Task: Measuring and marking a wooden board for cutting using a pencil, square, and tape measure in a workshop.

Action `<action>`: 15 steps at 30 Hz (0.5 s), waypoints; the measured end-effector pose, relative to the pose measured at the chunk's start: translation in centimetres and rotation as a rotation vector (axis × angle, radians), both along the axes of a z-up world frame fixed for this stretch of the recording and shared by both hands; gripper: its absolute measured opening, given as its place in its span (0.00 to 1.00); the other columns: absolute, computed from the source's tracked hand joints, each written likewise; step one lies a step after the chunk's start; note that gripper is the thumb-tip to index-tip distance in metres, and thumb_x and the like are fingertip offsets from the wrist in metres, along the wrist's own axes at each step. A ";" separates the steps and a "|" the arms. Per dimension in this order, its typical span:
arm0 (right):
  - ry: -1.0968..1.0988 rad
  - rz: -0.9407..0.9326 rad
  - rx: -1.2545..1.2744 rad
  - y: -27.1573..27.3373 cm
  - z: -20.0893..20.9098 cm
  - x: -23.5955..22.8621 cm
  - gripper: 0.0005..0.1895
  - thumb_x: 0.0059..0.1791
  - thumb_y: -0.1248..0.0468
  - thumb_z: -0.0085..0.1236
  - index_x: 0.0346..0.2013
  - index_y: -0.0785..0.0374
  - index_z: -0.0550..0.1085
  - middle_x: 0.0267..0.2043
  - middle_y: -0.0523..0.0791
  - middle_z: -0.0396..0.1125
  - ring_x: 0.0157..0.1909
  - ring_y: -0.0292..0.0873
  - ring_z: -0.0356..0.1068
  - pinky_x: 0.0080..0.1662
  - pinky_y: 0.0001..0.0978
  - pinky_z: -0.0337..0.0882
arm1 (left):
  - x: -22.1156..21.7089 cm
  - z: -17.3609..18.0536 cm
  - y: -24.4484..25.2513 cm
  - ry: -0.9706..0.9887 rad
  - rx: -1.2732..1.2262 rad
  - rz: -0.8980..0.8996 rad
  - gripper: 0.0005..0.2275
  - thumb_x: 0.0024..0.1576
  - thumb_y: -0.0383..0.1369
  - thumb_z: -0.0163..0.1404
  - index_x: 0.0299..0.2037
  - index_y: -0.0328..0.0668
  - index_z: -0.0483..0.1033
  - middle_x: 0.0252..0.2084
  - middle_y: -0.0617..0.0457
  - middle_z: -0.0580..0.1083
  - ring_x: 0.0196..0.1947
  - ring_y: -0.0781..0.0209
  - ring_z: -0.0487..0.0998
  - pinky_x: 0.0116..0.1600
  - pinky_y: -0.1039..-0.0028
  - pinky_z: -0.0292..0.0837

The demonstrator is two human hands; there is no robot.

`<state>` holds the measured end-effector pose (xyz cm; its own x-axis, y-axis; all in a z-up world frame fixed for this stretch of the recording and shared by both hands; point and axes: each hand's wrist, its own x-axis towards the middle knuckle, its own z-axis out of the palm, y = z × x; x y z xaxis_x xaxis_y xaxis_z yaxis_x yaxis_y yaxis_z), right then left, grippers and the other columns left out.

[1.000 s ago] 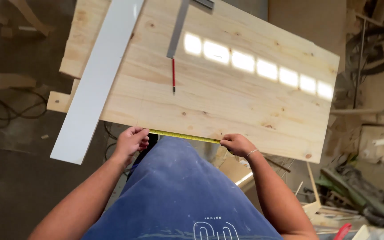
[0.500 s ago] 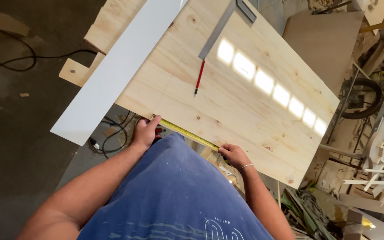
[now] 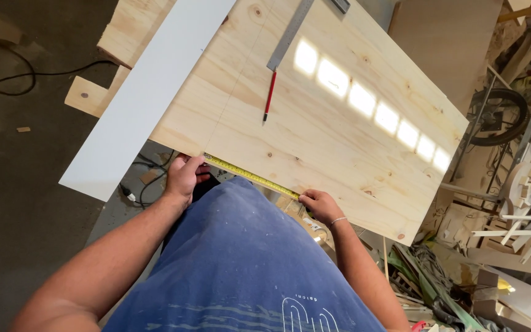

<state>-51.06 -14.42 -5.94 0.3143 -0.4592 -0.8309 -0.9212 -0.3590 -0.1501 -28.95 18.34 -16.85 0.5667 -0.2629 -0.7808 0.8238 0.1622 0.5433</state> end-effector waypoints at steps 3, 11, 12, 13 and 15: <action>-0.005 -0.009 0.003 0.2 0.3 0.2 0.15 0.47 0.46 0.59 0.38 0.49 0.83 0.33 0.46 0.76 0.43 0.47 0.76 0.49 0.39 0.74 | 0.2 0.8 -0.2 -0.037 0.035 -0.009 0.20 0.56 0.33 0.58 0.55 0.30 0.68 0.42 0.43 0.73 0.39 0.50 0.82 0.40 0.57 0.83; -0.004 0.017 0.011 1.3 2.6 2.0 0.14 0.47 0.45 0.58 0.34 0.49 0.81 0.27 0.43 0.74 0.39 0.45 0.75 0.48 0.38 0.73 | 0.1 -0.5 -0.5 -0.063 0.111 0.025 0.19 0.58 0.33 0.59 0.54 0.28 0.70 0.37 0.42 0.76 0.34 0.52 0.83 0.41 0.58 0.84; -0.006 0.003 0.009 1.5 2.9 2.2 0.14 0.47 0.45 0.58 0.34 0.49 0.81 0.27 0.43 0.74 0.39 0.45 0.75 0.48 0.38 0.73 | 0.1 -0.3 -0.5 -0.066 0.108 0.010 0.19 0.58 0.33 0.59 0.54 0.28 0.70 0.37 0.42 0.76 0.34 0.52 0.83 0.41 0.58 0.84; -0.005 0.009 0.009 1.6 3.3 2.4 0.14 0.46 0.45 0.58 0.32 0.49 0.80 0.25 0.42 0.72 0.38 0.44 0.75 0.47 0.37 0.73 | 0.1 -0.2 -0.5 -0.066 0.122 0.019 0.19 0.58 0.33 0.58 0.54 0.28 0.69 0.36 0.42 0.76 0.33 0.53 0.83 0.40 0.59 0.85; -0.006 0.000 0.010 1.7 3.4 2.7 0.15 0.46 0.44 0.57 0.30 0.49 0.80 0.23 0.41 0.71 0.36 0.42 0.75 0.47 0.36 0.73 | 0.3 0.2 -0.5 -0.070 0.135 0.013 0.18 0.59 0.33 0.57 0.54 0.27 0.69 0.36 0.42 0.76 0.32 0.53 0.83 0.40 0.60 0.85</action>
